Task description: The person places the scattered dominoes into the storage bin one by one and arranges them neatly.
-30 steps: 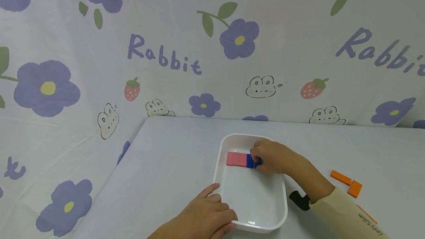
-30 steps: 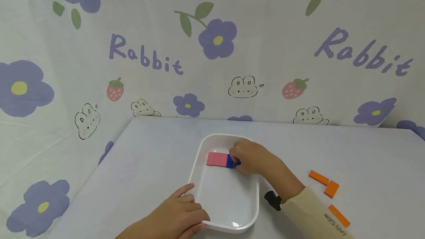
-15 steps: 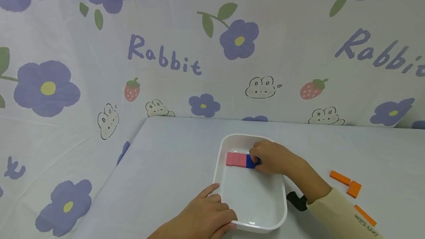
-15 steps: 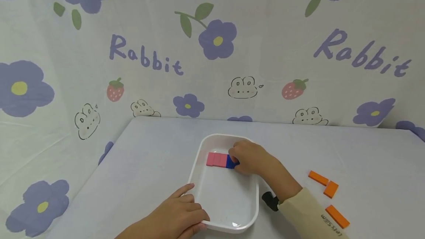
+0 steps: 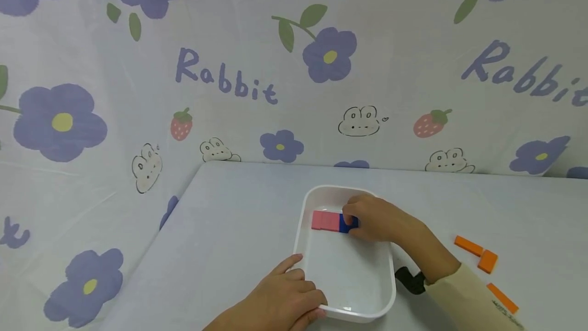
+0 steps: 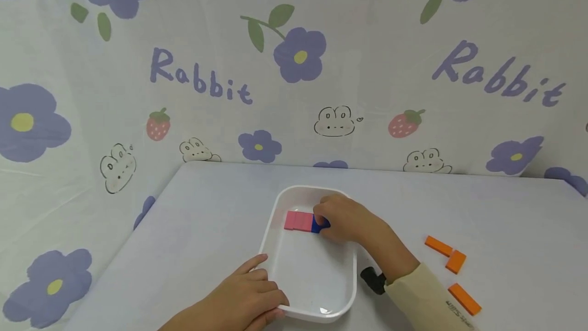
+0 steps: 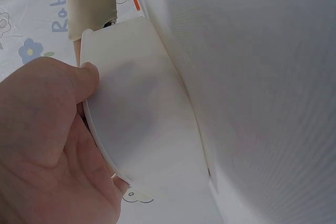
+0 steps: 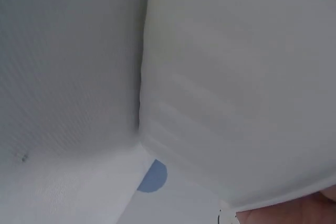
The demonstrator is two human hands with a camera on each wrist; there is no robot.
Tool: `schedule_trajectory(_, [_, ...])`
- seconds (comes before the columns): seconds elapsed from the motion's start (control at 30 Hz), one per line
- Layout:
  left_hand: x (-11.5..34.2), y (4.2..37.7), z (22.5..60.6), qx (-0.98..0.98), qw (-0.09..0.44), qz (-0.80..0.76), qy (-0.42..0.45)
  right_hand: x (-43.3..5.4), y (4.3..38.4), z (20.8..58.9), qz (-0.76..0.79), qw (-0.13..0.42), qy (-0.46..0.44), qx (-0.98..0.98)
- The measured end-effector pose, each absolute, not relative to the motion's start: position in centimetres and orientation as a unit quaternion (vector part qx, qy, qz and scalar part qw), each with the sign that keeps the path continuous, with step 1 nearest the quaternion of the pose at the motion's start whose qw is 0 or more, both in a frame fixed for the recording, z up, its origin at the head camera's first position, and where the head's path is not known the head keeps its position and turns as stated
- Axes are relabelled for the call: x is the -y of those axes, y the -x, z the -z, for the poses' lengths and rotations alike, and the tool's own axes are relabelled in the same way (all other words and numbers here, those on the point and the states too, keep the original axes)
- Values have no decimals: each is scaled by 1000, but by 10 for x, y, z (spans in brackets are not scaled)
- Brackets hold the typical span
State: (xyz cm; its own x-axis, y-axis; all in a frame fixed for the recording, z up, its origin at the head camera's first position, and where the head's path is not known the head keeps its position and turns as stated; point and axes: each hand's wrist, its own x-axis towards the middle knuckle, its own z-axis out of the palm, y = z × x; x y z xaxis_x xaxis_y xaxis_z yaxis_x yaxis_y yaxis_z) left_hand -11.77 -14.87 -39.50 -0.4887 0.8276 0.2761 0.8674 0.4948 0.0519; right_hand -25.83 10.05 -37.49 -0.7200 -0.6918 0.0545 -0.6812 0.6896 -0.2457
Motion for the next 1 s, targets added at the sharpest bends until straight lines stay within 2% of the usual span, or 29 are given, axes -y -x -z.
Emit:
schedule_trajectory(0.23, [149,117,394,858,107,85,495,-109,252,374,164,15,372,-913])
schedule_trajectory(0.43, [148,117,391,866,69,94,486,-124,240,363,175,4,362,-915])
schedule_trajectory(0.6, [148,117,390,868,59,102,482,-139,228,353,167,-25,371,-913])
schedule_trajectory(1.0, [149,118,395,860,98,95,491,-184,198,337,153,-53,349,-923])
